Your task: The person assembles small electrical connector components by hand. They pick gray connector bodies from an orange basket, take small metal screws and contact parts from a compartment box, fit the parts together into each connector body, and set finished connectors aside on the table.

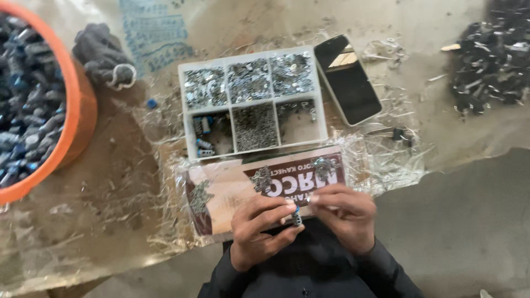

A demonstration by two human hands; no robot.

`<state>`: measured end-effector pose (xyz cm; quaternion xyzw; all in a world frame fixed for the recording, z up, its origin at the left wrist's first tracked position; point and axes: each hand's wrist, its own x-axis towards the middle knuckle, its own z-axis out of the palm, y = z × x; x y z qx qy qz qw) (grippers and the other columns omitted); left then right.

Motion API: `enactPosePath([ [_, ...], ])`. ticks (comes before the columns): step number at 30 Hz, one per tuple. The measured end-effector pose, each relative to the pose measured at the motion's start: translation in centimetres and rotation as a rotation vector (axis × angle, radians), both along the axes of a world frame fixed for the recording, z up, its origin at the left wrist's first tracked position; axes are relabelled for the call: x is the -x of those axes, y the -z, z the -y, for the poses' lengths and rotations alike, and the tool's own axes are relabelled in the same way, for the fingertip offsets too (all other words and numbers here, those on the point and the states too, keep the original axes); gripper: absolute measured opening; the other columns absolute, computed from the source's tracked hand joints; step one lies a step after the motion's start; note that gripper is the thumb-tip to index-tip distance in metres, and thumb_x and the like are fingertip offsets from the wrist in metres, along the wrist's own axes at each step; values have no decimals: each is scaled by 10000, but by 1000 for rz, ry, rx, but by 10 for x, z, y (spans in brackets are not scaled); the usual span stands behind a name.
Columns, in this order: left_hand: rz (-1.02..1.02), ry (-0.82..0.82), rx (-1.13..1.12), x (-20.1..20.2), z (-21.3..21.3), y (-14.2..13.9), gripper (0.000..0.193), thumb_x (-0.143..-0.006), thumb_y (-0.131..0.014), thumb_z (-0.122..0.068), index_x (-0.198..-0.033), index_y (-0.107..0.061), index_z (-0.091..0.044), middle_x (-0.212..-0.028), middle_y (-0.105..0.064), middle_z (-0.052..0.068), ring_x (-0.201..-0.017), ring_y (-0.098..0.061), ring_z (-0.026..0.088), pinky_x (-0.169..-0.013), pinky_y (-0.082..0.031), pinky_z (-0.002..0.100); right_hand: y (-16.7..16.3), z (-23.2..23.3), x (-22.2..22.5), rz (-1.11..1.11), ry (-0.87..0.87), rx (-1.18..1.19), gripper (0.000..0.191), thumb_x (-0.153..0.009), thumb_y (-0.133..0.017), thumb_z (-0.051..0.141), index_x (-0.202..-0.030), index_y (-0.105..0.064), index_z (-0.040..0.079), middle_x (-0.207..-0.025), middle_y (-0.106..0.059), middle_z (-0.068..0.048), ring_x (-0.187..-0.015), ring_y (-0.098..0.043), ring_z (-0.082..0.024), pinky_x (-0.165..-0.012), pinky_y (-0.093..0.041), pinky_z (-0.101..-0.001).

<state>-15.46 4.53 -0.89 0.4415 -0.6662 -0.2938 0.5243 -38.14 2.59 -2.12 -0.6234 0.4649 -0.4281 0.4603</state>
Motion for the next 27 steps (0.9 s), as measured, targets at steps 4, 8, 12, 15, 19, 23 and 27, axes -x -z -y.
enactPosePath([
  [4,-27,-27,32,-2,-6,7,451,-770,-921,-148,-1176,-728,-108,-1124,-722,101,-920,-724,261,-792,-592,353,-20,12,-7,189,-126,94,203,-817,-795,-78,-978,-755,39,-931,-752,-104,-840,-720,-205,-769,-572,-308],
  [8,-45,-8,25,-9,-9,14,438,-812,-915,-124,-1206,-725,-117,-1162,-723,58,-958,-742,231,-787,-590,315,-30,9,-18,-89,-207,335,226,-756,-818,-58,-937,-726,41,-988,-735,-115,-882,-738,-246,-763,-579,-320],
  [12,-36,-39,11,-10,-9,8,447,-795,-916,-120,-1202,-734,-120,-1154,-720,40,-948,-738,214,-781,-576,306,-31,11,-28,-99,-162,350,225,-771,-823,-78,-930,-693,13,-965,-734,-125,-865,-726,-246,-744,-572,-308],
  [15,-40,-45,6,-9,-9,5,459,-788,-920,-126,-1207,-733,-124,-1144,-715,35,-946,-736,213,-782,-575,309,-28,11,-31,-120,-147,355,237,-757,-829,-81,-923,-691,17,-944,-734,-128,-840,-720,-244,-719,-564,-305],
  [19,-32,-29,-13,-11,-10,6,465,-798,-914,-118,-1226,-733,-129,-1152,-709,30,-963,-733,215,-796,-580,314,-24,7,-30,-188,-137,392,256,-739,-833,-83,-933,-721,39,-933,-728,-113,-832,-718,-241,-699,-548,-296],
  [23,106,-27,25,-12,-8,8,473,-763,-909,-111,-1207,-746,-104,-1120,-697,58,-930,-710,255,-823,-577,368,-22,8,-27,-401,-203,664,268,-704,-783,-76,-950,-776,30,-960,-728,-124,-822,-704,-276,-732,-561,-374],
  [27,120,-2,27,-9,-5,5,457,-748,-923,-100,-1172,-752,-103,-1109,-704,60,-902,-712,246,-796,-583,357,-19,8,-25,-158,-188,263,255,-779,-780,1,-1026,-740,47,-1004,-712,-87,-887,-707,-217,-802,-559,-318],
])
